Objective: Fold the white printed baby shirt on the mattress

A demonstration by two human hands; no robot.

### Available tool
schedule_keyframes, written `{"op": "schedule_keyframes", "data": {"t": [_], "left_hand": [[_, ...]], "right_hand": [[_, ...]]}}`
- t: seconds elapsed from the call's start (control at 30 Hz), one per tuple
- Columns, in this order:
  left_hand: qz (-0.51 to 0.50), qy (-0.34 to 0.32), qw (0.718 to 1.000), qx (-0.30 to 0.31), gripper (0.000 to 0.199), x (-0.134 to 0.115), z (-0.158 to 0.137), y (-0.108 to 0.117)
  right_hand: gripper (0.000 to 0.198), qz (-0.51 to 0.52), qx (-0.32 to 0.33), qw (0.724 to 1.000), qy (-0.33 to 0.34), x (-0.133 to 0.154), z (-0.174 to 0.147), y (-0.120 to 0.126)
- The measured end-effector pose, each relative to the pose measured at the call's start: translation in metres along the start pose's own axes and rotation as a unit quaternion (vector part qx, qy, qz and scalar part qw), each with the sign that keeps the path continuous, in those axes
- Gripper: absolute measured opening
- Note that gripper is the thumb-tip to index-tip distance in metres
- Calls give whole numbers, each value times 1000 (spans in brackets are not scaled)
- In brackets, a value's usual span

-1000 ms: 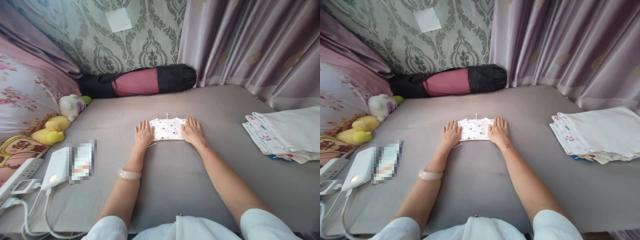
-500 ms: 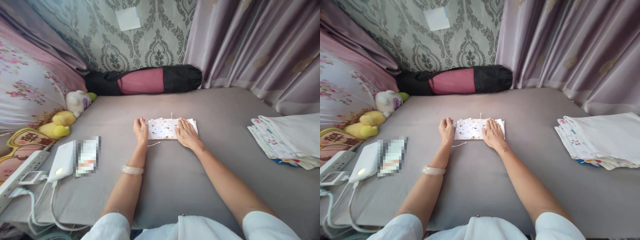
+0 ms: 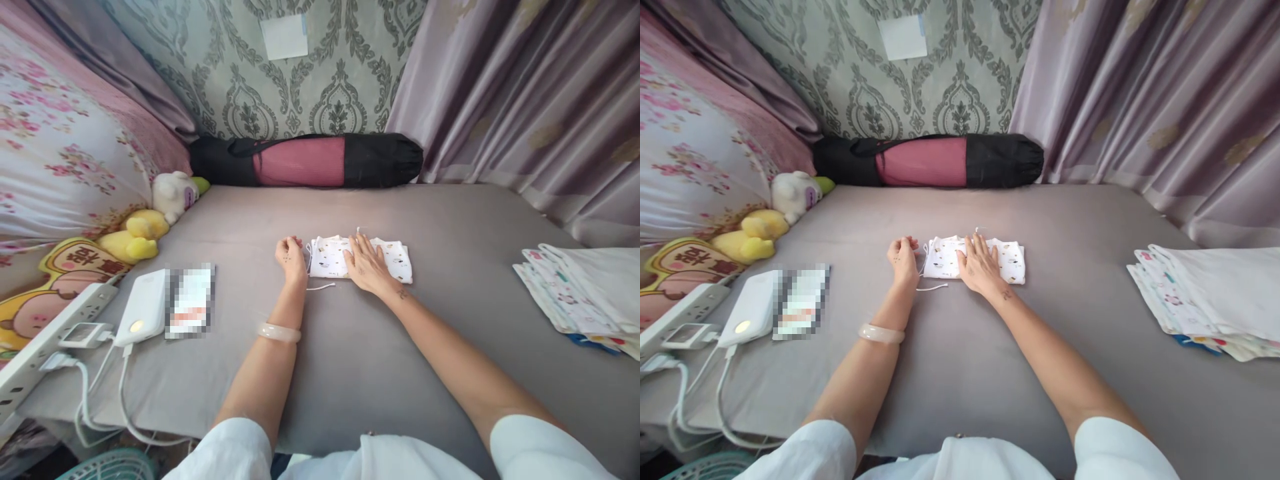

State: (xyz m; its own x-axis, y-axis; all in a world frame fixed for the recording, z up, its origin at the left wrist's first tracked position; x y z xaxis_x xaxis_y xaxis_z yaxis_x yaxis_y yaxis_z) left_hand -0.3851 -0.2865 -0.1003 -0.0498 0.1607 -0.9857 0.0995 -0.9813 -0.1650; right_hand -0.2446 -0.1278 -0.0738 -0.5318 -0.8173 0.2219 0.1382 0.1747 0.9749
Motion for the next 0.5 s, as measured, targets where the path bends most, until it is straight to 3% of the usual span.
{"op": "schedule_keyframes", "data": {"t": [0.23, 0.5], "left_hand": [[-4, 3, 1000, -1, 17, 2, 0, 0], [-6, 1, 1000, 6, 17, 3, 1, -2]], "right_hand": [[56, -24, -26, 999, 8, 7, 1, -11], [56, -28, -31, 999, 18, 23, 1, -3]]}}
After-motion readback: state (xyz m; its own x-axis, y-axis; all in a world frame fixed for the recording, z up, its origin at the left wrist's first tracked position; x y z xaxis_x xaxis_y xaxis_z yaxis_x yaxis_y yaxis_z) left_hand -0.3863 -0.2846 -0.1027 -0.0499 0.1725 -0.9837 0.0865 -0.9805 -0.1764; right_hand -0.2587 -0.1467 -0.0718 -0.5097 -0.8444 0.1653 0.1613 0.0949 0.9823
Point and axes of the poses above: each hand's wrist, its own z-axis towards the middle knuckle, its own y-axis out of the back of the hand, x = y × z, the point moved 8 cm from there along z, towards the middle knuckle, and after that the axes turned 8 degrees about -y, right-handed, at the moved point
